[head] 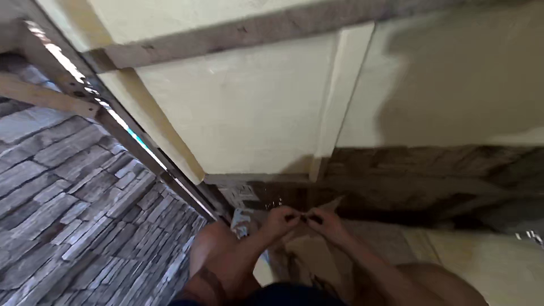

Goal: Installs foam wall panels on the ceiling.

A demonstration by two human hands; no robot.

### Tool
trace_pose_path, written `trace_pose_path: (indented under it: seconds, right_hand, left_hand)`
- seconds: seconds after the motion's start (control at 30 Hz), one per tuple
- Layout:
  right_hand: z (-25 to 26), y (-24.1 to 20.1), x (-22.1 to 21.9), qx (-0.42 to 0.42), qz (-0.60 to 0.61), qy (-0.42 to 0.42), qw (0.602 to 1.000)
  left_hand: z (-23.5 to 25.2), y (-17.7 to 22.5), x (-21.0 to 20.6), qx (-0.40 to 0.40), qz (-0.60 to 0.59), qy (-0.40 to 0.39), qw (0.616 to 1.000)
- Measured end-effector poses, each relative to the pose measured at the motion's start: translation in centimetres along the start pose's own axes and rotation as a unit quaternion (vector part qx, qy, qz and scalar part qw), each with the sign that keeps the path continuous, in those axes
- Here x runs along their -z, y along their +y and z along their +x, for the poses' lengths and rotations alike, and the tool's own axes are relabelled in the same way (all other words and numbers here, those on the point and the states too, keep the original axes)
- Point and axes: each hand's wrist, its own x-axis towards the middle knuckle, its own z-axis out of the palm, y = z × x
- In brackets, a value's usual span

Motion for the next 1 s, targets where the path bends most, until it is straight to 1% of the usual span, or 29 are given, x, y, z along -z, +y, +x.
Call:
trace_pose_path:
  seconds: [0.17, 0.27, 0.33, 0.4, 0.47, 0.57, 0.67, 0.73, 0.9, 1.0]
  right_hand:
    - [-1.1, -1.0, 0.9, 0.022, 0.029, 0.011, 0.999]
    - [-1.7, -1.4, 1.5, 0.024, 0.056, 0.045, 0.997]
    - [-2.2, -1.5, 1.8, 0.037, 0.085, 0.07, 0.993]
    - [-2.8, -1.7, 2.1, 0.054, 0.112, 0.093, 0.988]
    - [-3.4, -2.0, 2.5, 0.073, 0.135, 0.116, 0.981]
    - [-4.2, -2.3, 2.9, 0.12, 0.152, 0.159, 0.968]
    - [-4.9, -2.5, 3.3, 0.161, 0.132, 0.221, 0.953]
    - [-5.4, -2.7, 3.7, 0.167, 0.123, 0.247, 0.947]
    - [-6.2, -2.5, 4.5, 0.2, 0.115, 0.281, 0.931]
    - [-6.3, -2.3, 4.8, 0.213, 0.106, 0.299, 0.924]
  left_hand:
    - [0.1, 2.1, 0.4, 0.042, -0.05, 0.019, 0.998]
    - [0.4, 3.3, 0.8, 0.028, -0.05, 0.033, 0.998]
    - [0.3, 4.3, 0.9, 0.007, -0.047, 0.046, 0.998]
    - [0.3, 5.0, 0.8, -0.039, -0.049, 0.057, 0.996]
    - [0.3, 5.8, 1.0, -0.083, -0.042, 0.05, 0.994]
    - [0.4, 7.4, 1.1, -0.121, -0.018, 0.047, 0.991]
    - [0.5, 8.7, 0.6, -0.159, -0.01, 0.052, 0.986]
    - [0.7, 9.4, 0.2, -0.185, -0.001, 0.055, 0.981]
    - [1.2, 10.6, -0.7, -0.234, 0.041, 0.073, 0.969]
    - [1.5, 11.0, -1.2, -0.245, 0.064, 0.077, 0.964]
